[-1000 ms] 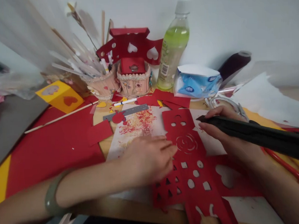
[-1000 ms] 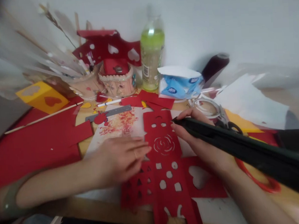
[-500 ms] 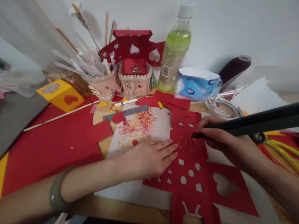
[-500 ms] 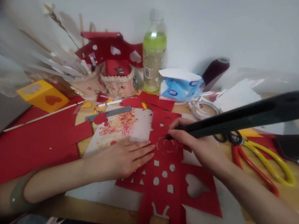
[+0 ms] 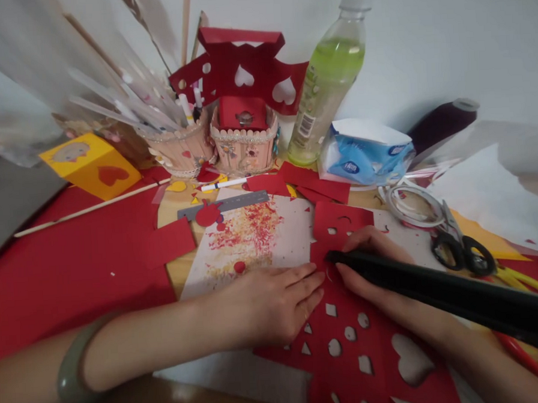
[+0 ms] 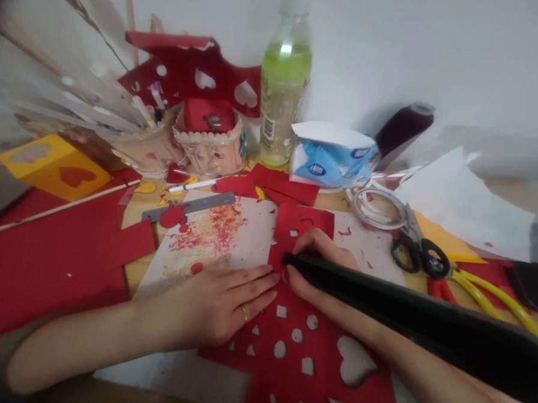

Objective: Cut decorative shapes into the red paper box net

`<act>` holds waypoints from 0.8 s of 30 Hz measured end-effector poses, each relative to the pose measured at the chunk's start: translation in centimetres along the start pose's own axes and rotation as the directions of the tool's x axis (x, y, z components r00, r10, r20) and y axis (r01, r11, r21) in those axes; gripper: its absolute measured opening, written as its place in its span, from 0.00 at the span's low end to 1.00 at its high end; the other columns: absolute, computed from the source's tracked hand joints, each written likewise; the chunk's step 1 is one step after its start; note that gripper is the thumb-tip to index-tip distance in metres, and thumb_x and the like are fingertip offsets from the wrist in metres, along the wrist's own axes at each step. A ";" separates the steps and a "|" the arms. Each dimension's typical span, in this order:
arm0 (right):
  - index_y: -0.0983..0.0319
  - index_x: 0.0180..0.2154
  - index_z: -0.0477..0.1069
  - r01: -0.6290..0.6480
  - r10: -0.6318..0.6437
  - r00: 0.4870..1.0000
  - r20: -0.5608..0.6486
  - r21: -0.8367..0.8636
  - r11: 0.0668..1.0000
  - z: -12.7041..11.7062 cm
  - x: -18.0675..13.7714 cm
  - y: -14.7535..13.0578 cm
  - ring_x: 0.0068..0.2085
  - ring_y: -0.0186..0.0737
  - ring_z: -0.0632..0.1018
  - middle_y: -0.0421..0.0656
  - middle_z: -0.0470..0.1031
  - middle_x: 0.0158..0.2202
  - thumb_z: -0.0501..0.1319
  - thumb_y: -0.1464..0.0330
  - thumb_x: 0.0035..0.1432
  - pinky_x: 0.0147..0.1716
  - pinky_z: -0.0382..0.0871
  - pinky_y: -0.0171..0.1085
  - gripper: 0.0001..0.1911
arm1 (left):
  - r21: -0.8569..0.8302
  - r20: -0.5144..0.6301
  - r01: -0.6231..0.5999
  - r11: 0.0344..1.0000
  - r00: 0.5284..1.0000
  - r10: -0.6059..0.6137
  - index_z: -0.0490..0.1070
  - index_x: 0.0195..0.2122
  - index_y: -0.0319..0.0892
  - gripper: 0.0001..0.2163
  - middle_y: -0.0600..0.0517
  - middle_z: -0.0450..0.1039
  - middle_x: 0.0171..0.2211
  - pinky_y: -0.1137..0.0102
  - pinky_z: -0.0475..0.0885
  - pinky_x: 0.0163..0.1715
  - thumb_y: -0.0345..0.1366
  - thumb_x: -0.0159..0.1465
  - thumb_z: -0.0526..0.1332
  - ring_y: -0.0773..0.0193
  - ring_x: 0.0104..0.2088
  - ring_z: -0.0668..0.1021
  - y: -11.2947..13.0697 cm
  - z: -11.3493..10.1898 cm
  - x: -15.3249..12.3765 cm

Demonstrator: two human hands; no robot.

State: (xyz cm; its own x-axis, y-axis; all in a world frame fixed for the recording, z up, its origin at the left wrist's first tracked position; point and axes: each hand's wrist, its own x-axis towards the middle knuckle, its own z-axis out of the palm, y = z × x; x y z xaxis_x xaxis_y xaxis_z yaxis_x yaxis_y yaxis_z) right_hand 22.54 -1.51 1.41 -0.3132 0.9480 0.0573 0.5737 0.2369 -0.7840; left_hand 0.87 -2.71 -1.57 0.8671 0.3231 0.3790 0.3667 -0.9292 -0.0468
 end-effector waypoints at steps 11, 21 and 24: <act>0.56 0.31 0.62 0.041 -0.053 0.992 -0.112 -0.105 0.994 1.3 -0.3 0.2 0.21 0.33 0.70 0.33 0.69 0.22 0.59 0.66 0.55 0.21 0.64 0.33 0.05 | -0.025 -0.025 0.021 0.999 0.999 -0.022 0.74 0.47 0.32 0.13 0.44 0.75 0.49 0.69 0.75 0.45 0.26 0.66 0.52 0.57 0.50 0.76 0.1 0.0 0.0; 0.55 0.32 0.61 0.150 -0.171 0.982 -0.079 -0.223 0.963 0.7 0.0 0.1 0.20 0.32 0.73 0.33 0.72 0.23 0.59 0.68 0.54 0.20 0.67 0.30 0.06 | -0.005 0.000 0.010 1.000 1.000 -0.010 0.74 0.48 0.33 0.13 0.44 0.74 0.50 0.69 0.74 0.46 0.27 0.67 0.52 0.58 0.52 0.75 0.1 0.0 -0.1; 0.55 0.32 0.61 0.198 -0.228 0.970 -0.081 -0.273 0.941 0.7 0.1 0.1 0.19 0.32 0.73 0.32 0.72 0.22 0.59 0.69 0.54 0.18 0.66 0.30 0.06 | -0.005 0.001 0.009 1.000 1.000 -0.009 0.74 0.48 0.33 0.13 0.44 0.74 0.50 0.69 0.74 0.44 0.28 0.67 0.53 0.58 0.52 0.75 0.1 -0.1 -0.1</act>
State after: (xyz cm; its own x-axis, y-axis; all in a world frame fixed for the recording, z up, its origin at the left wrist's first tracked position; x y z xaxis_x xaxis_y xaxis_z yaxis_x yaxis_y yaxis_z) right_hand 22.05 -1.58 0.85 -0.3730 0.8830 0.2848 0.6846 0.4691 -0.5579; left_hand 0.79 -2.85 -1.55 0.8642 0.3313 0.3786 0.3724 -0.9273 -0.0386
